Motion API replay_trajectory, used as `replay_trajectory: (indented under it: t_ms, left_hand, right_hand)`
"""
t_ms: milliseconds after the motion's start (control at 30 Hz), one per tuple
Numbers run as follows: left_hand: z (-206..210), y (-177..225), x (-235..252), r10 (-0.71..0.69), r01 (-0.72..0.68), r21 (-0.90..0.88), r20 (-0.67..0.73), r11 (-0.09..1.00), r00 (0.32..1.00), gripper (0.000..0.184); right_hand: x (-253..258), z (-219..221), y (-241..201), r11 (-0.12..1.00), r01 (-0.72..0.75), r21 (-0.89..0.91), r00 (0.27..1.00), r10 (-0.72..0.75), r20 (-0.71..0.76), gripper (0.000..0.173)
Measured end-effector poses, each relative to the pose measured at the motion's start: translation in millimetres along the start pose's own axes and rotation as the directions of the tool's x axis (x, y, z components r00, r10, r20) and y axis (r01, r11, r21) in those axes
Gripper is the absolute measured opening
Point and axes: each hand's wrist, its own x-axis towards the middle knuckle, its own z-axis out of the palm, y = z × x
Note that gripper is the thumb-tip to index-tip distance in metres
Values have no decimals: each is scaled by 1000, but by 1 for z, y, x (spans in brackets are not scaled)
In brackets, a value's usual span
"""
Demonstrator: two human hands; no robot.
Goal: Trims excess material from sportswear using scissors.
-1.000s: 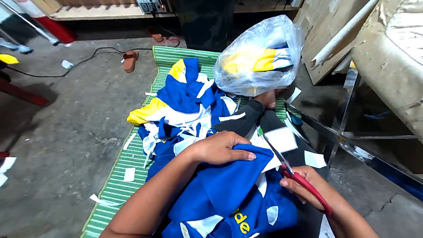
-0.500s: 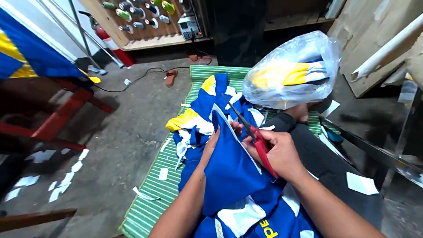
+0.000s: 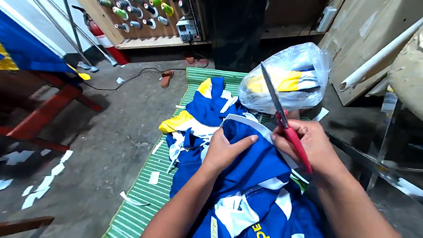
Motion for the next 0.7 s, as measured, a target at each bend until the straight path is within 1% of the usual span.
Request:
replay_trajectory:
  t_ms: [67, 133, 200, 233, 333, 400, 433, 500, 567, 700]
  left_hand:
    - [3, -2, 6, -7, 5, 34, 50, 999, 999, 18]
    - [3, -3, 10, -18, 17, 8, 124, 1000, 992, 17]
    - [4, -5, 10, -22, 20, 17, 148, 1000, 989, 16]
    - [4, -5, 11, -20, 16, 30, 139, 999, 990, 15]
    - [-1, -6, 11, 17, -23, 97, 65, 995, 998, 11]
    - [-4, -6, 12, 44, -48, 131, 33, 990, 999, 7]
    - [-4, -6, 12, 54, -58, 141, 26, 988, 998, 7]
    - [-3, -5, 12, 72, -74, 156, 17, 985, 997, 8]
    - [1, -6, 11, 93, -92, 177, -1, 980, 996, 6]
    - [7, -7, 9, 154, -146, 225, -19, 963, 988, 6]
  right_hand:
    - [0, -9, 3, 999, 4, 39, 1000, -4, -11, 7]
    - [-2, -15, 11, 997, -4, 83, 1000, 4, -11, 8]
    - [-10, -21, 21, 998, -45, 53, 999, 46, -2, 7]
    - [-16, -28, 26, 997, -73, 3, 997, 73, 14, 14]
    - [-49, -59, 40, 978, -166, -125, 982, 175, 65, 43]
    - [-78, -79, 48, 962, -208, -176, 963, 233, 137, 63]
    - [-92, -86, 52, 955, -225, -193, 949, 260, 177, 68]
    - [-116, -94, 56, 936, -263, -233, 923, 315, 220, 72]
    - [-131, -96, 57, 918, -315, -240, 891, 373, 258, 72]
    - [-134, -91, 57, 931, -323, -173, 863, 364, 351, 69]
